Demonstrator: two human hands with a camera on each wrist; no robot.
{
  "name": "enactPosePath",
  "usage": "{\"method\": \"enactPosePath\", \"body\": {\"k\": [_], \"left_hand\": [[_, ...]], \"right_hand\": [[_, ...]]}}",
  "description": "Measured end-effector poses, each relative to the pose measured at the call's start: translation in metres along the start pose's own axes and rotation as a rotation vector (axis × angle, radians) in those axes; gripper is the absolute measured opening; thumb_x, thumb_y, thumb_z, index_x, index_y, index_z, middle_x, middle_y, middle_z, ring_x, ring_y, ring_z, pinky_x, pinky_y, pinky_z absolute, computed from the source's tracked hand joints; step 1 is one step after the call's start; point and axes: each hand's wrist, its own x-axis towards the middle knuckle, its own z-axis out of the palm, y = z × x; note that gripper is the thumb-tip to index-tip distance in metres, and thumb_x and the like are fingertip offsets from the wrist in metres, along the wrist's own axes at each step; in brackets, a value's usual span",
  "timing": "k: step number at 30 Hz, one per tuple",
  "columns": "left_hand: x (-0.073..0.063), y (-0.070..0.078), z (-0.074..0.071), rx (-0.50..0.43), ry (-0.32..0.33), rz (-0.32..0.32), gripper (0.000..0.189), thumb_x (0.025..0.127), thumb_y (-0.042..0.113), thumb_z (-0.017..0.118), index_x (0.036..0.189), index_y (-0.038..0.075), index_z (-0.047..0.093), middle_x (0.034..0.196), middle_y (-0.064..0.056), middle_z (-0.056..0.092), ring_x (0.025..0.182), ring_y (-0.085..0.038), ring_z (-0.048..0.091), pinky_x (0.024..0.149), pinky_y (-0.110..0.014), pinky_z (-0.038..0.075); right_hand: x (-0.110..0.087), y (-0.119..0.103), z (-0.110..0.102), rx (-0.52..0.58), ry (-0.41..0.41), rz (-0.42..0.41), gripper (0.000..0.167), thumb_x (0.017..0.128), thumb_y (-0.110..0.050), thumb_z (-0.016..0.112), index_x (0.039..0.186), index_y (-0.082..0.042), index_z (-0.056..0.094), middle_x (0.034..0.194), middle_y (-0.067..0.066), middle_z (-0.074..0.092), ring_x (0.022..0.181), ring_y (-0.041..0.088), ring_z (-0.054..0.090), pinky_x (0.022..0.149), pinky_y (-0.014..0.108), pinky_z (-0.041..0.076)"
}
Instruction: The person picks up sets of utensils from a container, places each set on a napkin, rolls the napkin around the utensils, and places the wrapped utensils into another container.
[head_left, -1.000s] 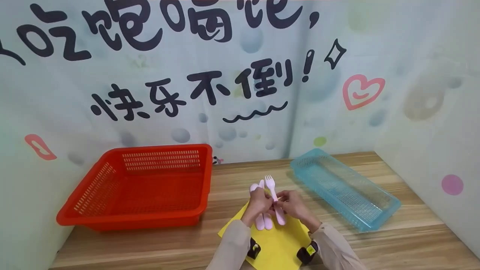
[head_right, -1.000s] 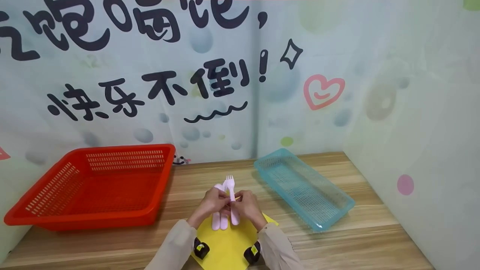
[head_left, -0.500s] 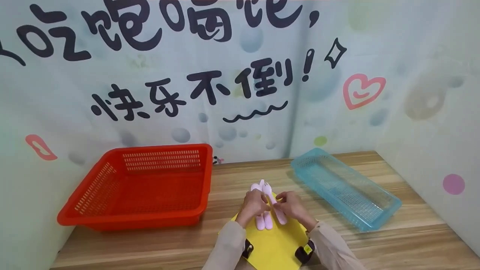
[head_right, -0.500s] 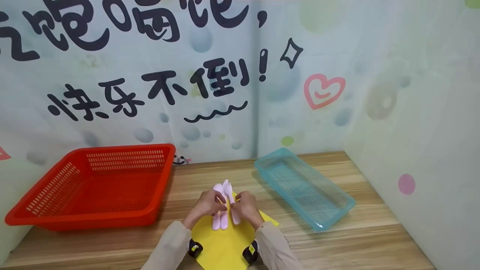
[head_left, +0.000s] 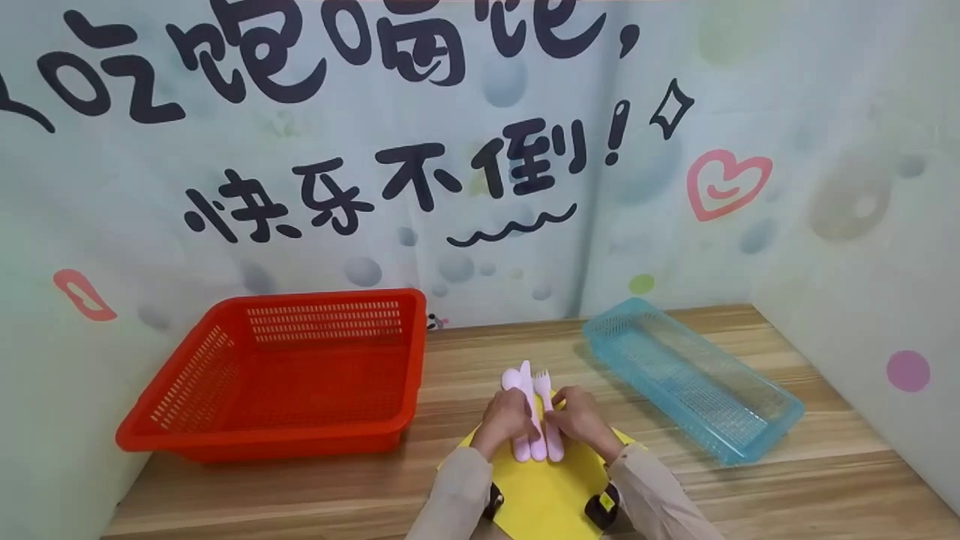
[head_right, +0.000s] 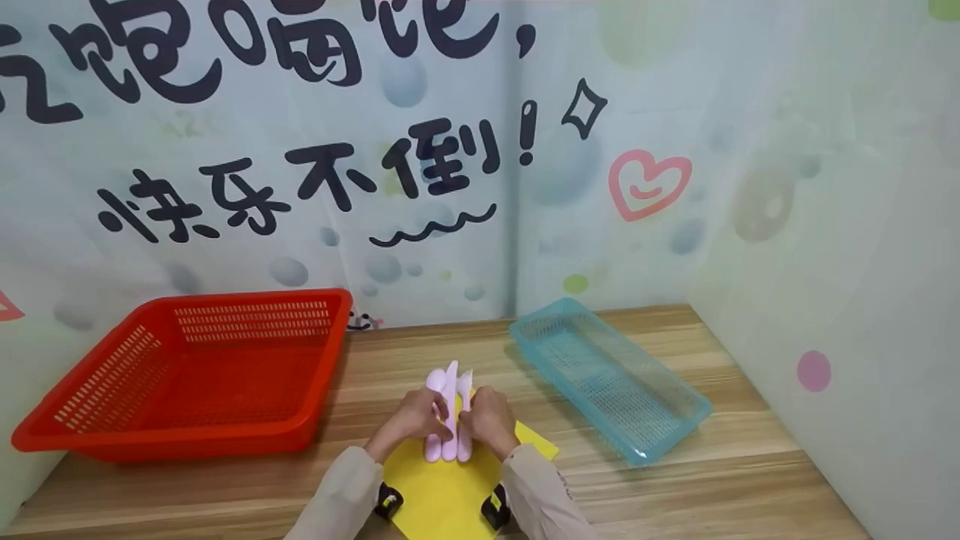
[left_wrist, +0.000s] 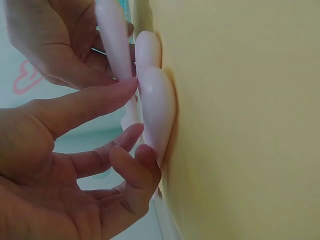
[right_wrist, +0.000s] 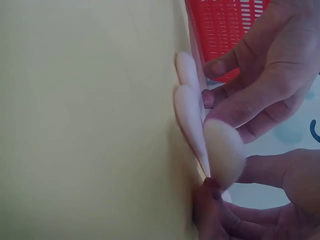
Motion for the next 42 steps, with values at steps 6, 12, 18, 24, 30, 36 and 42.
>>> {"method": "enactPosePath", "body": {"k": [6, 12, 18, 24, 30, 36, 42], "left_hand": [[-0.003, -0.002, 0.0, 0.032, 0.005, 0.069, 0.023, 0.059, 0.003, 0.077, 0.071, 0.001, 0.058, 0.071, -0.006, 0.054, 0.068, -0.02, 0.049, 0.064, -0.029, 0.044], [-0.01, -0.004, -0.003, 0.066, -0.071, 0.163, 0.029, 0.061, 0.006, 0.077, 0.08, -0.001, 0.056, 0.079, -0.006, 0.046, 0.073, -0.018, 0.043, 0.068, -0.027, 0.041], [-0.017, -0.006, -0.006, 0.076, -0.131, 0.204, 0.044, 0.058, 0.012, 0.082, 0.09, 0.001, 0.054, 0.093, -0.009, 0.044, 0.072, -0.018, 0.042, 0.066, -0.027, 0.04], [-0.018, -0.008, -0.002, 0.116, -0.129, 0.206, 0.055, 0.057, 0.011, 0.083, 0.102, 0.001, 0.053, 0.11, -0.019, 0.042, 0.075, -0.02, 0.048, 0.066, -0.027, 0.044], [-0.016, -0.01, 0.001, 0.109, -0.131, 0.218, 0.056, 0.06, 0.009, 0.081, 0.107, 0.001, 0.051, 0.112, -0.02, 0.041, 0.078, -0.021, 0.048, 0.067, -0.029, 0.045], [-0.017, -0.011, 0.001, 0.106, -0.135, 0.242, 0.056, 0.061, 0.008, 0.08, 0.108, 0.001, 0.051, 0.113, -0.021, 0.041, 0.081, -0.021, 0.049, 0.071, -0.029, 0.046], [-0.016, -0.01, 0.001, 0.097, -0.157, 0.236, 0.053, 0.064, 0.007, 0.078, 0.109, 0.003, 0.052, 0.118, -0.022, 0.039, 0.086, -0.021, 0.049, 0.074, -0.031, 0.045]], "right_hand": [[0.001, -0.001, 0.003, -0.023, -0.041, 0.019, 0.01, 0.074, 0.0, 0.061, 0.082, 0.007, 0.058, 0.063, 0.006, 0.051, 0.051, 0.012, 0.046, 0.044, 0.021, 0.04], [-0.002, -0.003, -0.003, -0.088, -0.17, -0.045, 0.016, 0.075, -0.003, 0.064, 0.086, 0.006, 0.058, 0.066, 0.006, 0.055, 0.055, 0.013, 0.048, 0.049, 0.024, 0.043], [-0.007, 0.002, -0.017, -0.137, -0.358, -0.299, 0.017, 0.073, -0.005, 0.068, 0.082, 0.004, 0.055, 0.06, 0.001, 0.044, 0.051, 0.01, 0.039, 0.044, 0.019, 0.03], [-0.012, 0.004, -0.021, -0.218, -0.428, -0.367, 0.03, 0.065, -0.009, 0.074, 0.087, 0.0, 0.054, 0.079, 0.008, 0.044, 0.066, 0.015, 0.042, 0.054, 0.025, 0.038], [-0.013, 0.007, -0.016, -0.209, -0.414, -0.364, 0.028, 0.07, -0.006, 0.07, 0.092, 0.001, 0.056, 0.083, 0.009, 0.043, 0.064, 0.015, 0.044, 0.054, 0.026, 0.041], [-0.013, 0.01, -0.018, -0.211, -0.436, -0.399, 0.031, 0.07, -0.008, 0.07, 0.096, 0.002, 0.055, 0.081, 0.007, 0.044, 0.063, 0.013, 0.044, 0.053, 0.022, 0.041], [-0.011, 0.01, -0.019, -0.2, -0.447, -0.382, 0.032, 0.07, -0.008, 0.07, 0.098, 0.001, 0.055, 0.078, 0.005, 0.046, 0.063, 0.013, 0.045, 0.053, 0.023, 0.042]]}}
